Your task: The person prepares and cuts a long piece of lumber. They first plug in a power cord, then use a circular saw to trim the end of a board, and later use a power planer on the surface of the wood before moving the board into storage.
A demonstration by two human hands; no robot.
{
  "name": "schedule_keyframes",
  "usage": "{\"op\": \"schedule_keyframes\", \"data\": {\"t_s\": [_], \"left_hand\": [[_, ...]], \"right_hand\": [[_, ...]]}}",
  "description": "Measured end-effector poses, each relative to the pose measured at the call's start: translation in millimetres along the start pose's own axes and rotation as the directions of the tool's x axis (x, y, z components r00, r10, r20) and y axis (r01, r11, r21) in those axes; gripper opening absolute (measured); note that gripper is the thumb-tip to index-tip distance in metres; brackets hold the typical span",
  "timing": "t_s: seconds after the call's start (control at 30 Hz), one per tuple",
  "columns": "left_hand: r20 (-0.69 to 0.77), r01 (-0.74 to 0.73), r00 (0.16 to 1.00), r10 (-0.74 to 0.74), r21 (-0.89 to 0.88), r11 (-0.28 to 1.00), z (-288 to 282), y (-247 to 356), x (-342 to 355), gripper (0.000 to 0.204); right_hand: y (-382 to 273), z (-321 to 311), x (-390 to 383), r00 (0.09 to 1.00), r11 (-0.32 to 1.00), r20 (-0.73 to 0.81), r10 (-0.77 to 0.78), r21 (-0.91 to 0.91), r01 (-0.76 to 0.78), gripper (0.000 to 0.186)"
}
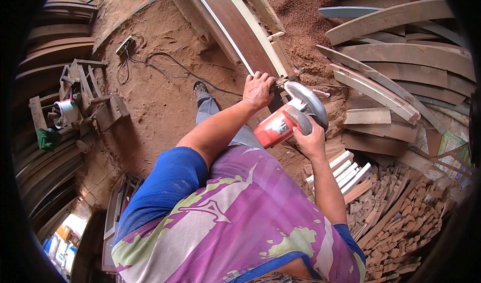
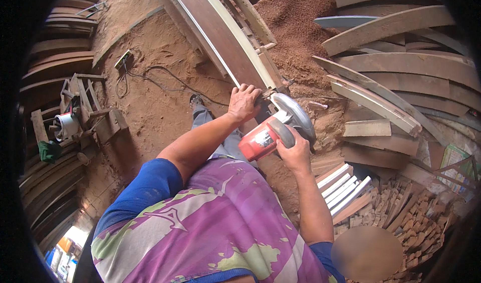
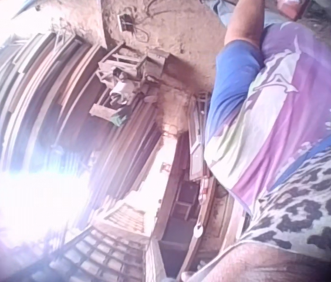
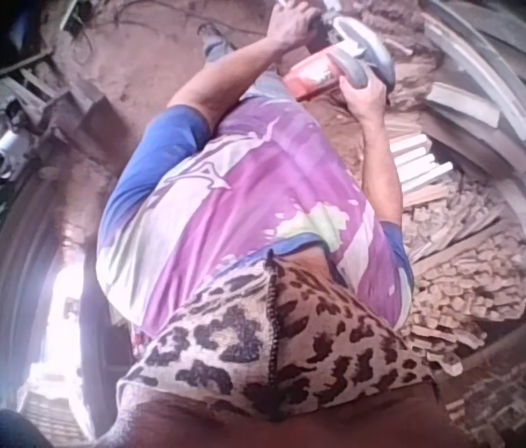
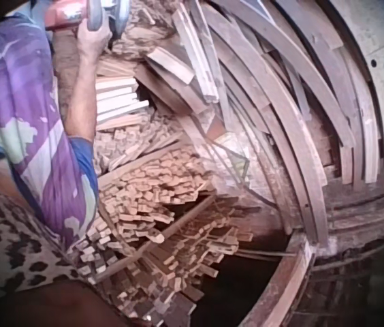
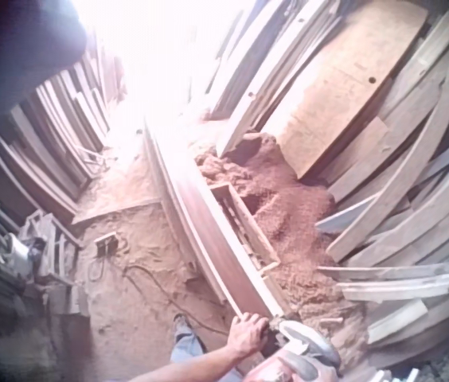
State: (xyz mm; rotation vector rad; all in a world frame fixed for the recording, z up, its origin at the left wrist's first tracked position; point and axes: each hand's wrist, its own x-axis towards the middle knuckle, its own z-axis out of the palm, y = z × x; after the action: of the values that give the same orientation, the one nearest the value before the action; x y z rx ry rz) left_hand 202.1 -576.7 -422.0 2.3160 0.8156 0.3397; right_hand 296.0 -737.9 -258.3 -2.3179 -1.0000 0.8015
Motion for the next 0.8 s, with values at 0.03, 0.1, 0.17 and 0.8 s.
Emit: {"op": "schedule_keyframes", "data": {"t_s": [0.03, 0.1, 0.17, 0.8], "left_hand": [[-0.003, 0.002, 1.0, -0.002, 0.003, 1.0, 0.4, -1.0, 0.0, 0.041], [-0.008, 0.004, 1.0, -0.005, -0.006, 1.0, -0.9, -3.8, 1.6, 0.041], [-0.012, 0.007, 1.0, -0.007, -0.011, 1.0, -3.2, -5.9, 3.0, 0.041], [-0.021, 0.065, 0.998, -0.065, -0.022, 0.998, -11.2, -10.1, 9.2, 0.037]], "right_hand": [[1.6, 1.4, -0.4, 1.0, 1.0, 0.0, 0.006, 0.009, -0.006, 0.042], [1.8, 3.2, -0.2, 1.0, 1.0, 0.0, 0.015, 0.016, -0.015, 0.04], [-0.1, 4.9, 2.3, 1.0, 1.0, 0.008, 0.022, 0.018, -0.022, 0.038], [-4.2, 5.1, 12.9, 0.997, 1.0, 0.07, 0.03, 0.004, -0.03, 0.046]]}}
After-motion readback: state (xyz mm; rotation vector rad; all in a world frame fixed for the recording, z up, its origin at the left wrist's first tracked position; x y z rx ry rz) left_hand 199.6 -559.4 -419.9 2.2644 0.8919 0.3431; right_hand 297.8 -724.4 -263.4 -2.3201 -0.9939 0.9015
